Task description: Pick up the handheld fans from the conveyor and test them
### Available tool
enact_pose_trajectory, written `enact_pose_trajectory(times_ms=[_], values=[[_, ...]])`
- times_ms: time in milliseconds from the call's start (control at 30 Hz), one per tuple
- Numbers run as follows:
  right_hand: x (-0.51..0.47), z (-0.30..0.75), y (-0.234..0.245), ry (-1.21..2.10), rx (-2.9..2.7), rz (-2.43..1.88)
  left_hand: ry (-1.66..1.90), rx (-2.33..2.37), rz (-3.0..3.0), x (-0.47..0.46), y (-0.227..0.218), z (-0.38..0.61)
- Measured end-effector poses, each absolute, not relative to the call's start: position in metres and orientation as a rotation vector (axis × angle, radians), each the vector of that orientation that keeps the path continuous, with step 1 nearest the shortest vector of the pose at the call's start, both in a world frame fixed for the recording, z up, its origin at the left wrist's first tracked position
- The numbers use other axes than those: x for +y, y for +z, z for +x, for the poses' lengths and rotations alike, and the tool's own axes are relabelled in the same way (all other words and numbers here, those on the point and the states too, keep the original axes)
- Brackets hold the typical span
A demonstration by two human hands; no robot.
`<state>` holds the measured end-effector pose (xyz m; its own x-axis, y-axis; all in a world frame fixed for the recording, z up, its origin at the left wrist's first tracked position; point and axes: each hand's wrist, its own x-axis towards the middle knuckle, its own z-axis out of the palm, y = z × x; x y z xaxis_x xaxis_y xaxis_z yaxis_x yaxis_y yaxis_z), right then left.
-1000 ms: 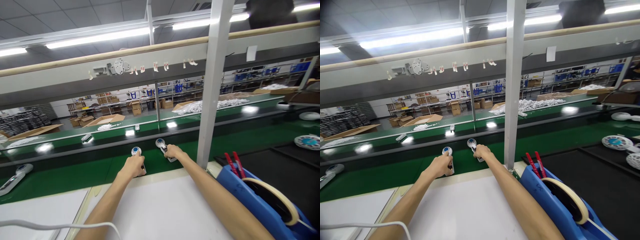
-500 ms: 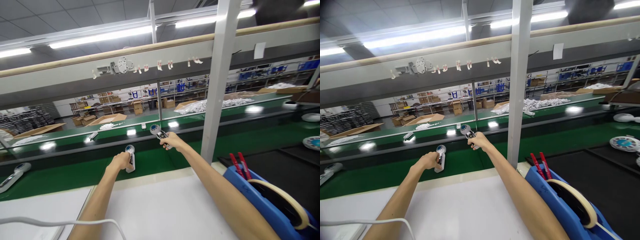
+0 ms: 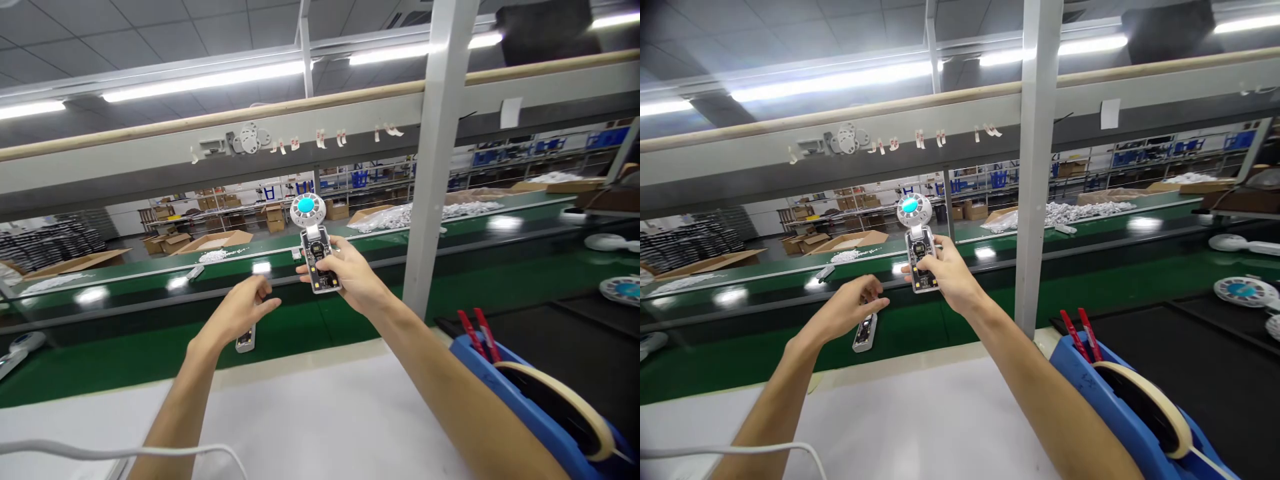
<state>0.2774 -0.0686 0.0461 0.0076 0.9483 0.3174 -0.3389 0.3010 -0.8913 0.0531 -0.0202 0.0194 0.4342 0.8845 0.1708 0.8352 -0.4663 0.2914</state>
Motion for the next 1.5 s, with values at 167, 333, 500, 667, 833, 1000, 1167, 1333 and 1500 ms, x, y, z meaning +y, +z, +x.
enact_pose_trajectory(times_ms=[167,333,500,667,833,1000,1167,1333,1500], values=[[-0.087,0.265,0.047,1.213,-1.19,-0.497,0.966,0.892,2.604,-0.072,0.041,0.068],[-0.1,0.255,0.045,1.286,-1.345,-0.361,1.026,0.827,2.597,-0.086,0.042,0.073],[-0.109,0.249,0.049,1.37,-1.353,-0.338,1.09,0.736,2.58,-0.093,0.046,0.072],[-0.116,0.25,0.054,1.47,-1.358,-0.377,1.114,0.749,2.678,-0.102,0.05,0.068],[-0.119,0.25,0.052,1.433,-1.389,-0.388,1.121,0.713,2.68,-0.107,0.051,0.067],[-0.119,0.25,0.049,1.404,-1.431,-0.411,1.077,0.736,2.643,-0.109,0.053,0.067],[-0.119,0.25,0.048,1.423,-1.452,-0.375,1.018,0.806,2.569,-0.113,0.056,0.067],[-0.119,0.251,0.048,1.436,-1.469,-0.366,1.017,0.799,2.549,-0.115,0.056,0.065],[-0.121,0.253,0.047,1.44,-1.52,-0.327,1.044,0.754,2.557,-0.116,0.057,0.063]])
